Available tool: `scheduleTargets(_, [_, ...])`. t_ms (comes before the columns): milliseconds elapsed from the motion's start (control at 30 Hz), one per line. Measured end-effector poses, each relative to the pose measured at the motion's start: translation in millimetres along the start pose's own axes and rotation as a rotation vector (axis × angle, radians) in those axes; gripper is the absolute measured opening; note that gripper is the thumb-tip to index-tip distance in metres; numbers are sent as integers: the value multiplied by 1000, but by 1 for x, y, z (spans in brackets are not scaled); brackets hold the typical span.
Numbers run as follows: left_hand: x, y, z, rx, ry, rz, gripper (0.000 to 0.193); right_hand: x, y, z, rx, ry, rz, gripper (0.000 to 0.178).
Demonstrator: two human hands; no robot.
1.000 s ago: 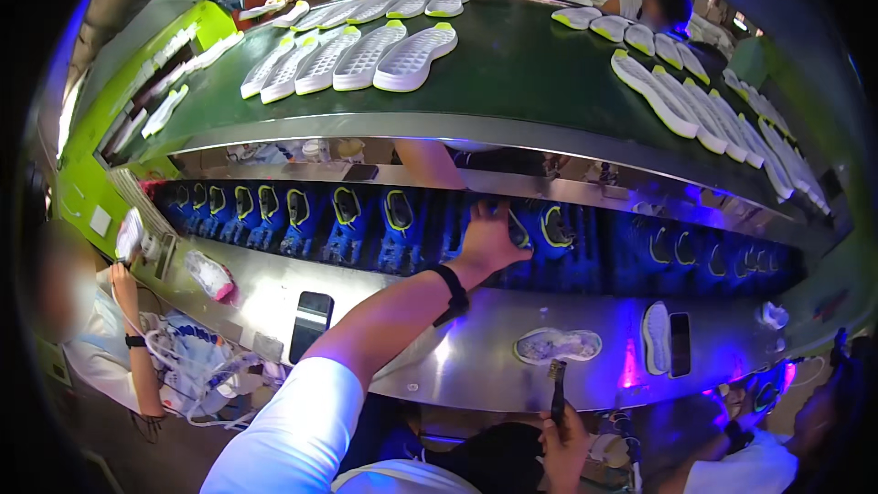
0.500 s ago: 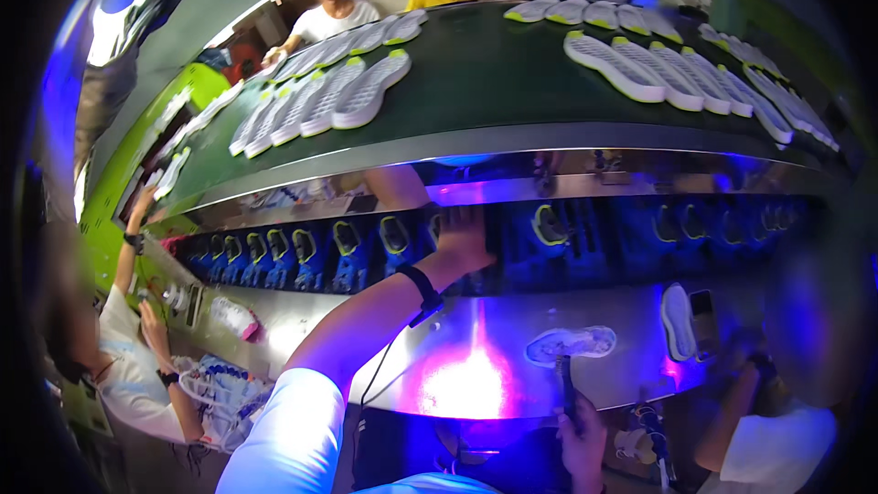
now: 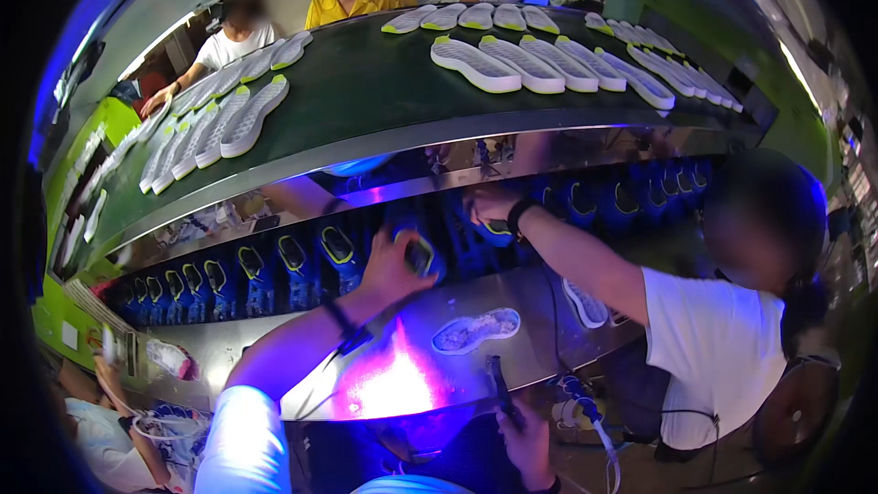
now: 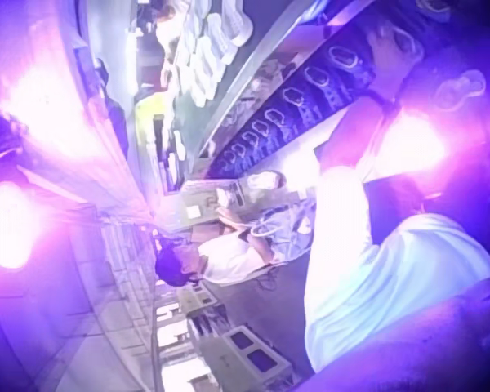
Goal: Manually apply glue or treatment to shoe uppers and soles during assembly.
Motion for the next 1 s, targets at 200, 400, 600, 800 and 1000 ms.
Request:
scheduleTargets(200, [-80,-4,173,577,-375,-5,84,3,9,-7,-109,-57,-72,35])
scheduleTargets(400, [-103,14,227,252,-345,-293,68,30,-12,-10,-309,-114,7,30])
scheduleTargets(600, [-7,47,272,377,-87,-853,45,52,-23,21,-158,-83,-127,31])
scheduleTargets(800, [-93,25,283,467,69,-246,56,65,-22,45,-176,-125,55,31])
scheduleTargets(1000, [-91,4,358,80,368,13,81,104,9,40,-250,-280,227,28])
Point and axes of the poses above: each hand's wrist, its own z-axis away from the middle knuckle, its own x-axis out of the palm, y = z × x, the point moved 3 cm from there along -z, towards the middle knuckle, and after that the axes turned 11 degrees about -z, right-handed, at the moved point
